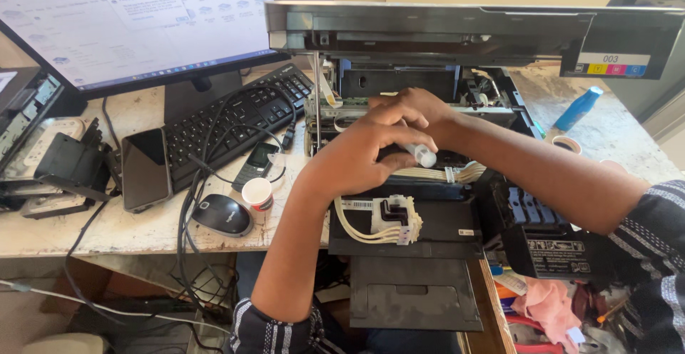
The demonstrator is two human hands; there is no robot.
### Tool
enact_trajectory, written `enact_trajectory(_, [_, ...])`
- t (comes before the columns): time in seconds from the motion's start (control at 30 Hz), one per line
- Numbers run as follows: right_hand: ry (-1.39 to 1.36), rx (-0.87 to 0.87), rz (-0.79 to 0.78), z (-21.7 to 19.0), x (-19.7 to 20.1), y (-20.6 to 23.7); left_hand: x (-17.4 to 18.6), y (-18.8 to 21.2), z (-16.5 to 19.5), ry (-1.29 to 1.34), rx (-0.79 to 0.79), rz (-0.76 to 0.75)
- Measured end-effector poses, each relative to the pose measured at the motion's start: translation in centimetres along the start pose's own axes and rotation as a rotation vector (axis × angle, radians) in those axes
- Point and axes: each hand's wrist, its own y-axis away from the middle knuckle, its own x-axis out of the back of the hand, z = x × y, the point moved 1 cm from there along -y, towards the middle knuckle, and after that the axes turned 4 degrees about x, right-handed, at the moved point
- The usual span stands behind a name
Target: The person opens an inkjet printer and uses a syringe to inject ink into the printer's internal ink supply, then repositions the ink tubes and closes the printer cover. They press the power button and place a sheet of paper on the scanner bed at the end.
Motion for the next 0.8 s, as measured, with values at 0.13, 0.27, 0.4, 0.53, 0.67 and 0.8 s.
enact_trajectory(0.13, [-0.055, 0.167, 0.073, 0.3, 0.7, 0.0, 0.3, 0.2, -0.2, 0.042, -0.061, 0.100])
enact_trajectory(0.27, [-0.119, -0.002, 0.045, 0.3, 0.8, 0.2, 0.3, 0.6, 0.0, 0.290, -0.068, 0.211])
enact_trajectory(0.4, [-0.210, 0.165, 0.111, -0.3, 1.4, 0.6, 0.4, 1.2, 0.0, 0.328, 0.085, 0.268])
enact_trajectory(0.53, [-0.160, 0.126, 0.085, -0.8, 1.5, 0.7, 0.6, 1.4, 0.1, 0.308, -0.188, 0.342])
enact_trajectory(0.67, [-0.122, 0.239, 0.131, -1.1, 1.5, 0.7, 0.7, 1.4, -0.1, 0.180, -0.280, 0.356])
enact_trajectory(0.8, [-0.037, 0.226, 0.157, -1.2, 1.4, 0.9, 0.7, 1.5, -0.2, 0.260, -0.215, 0.344])
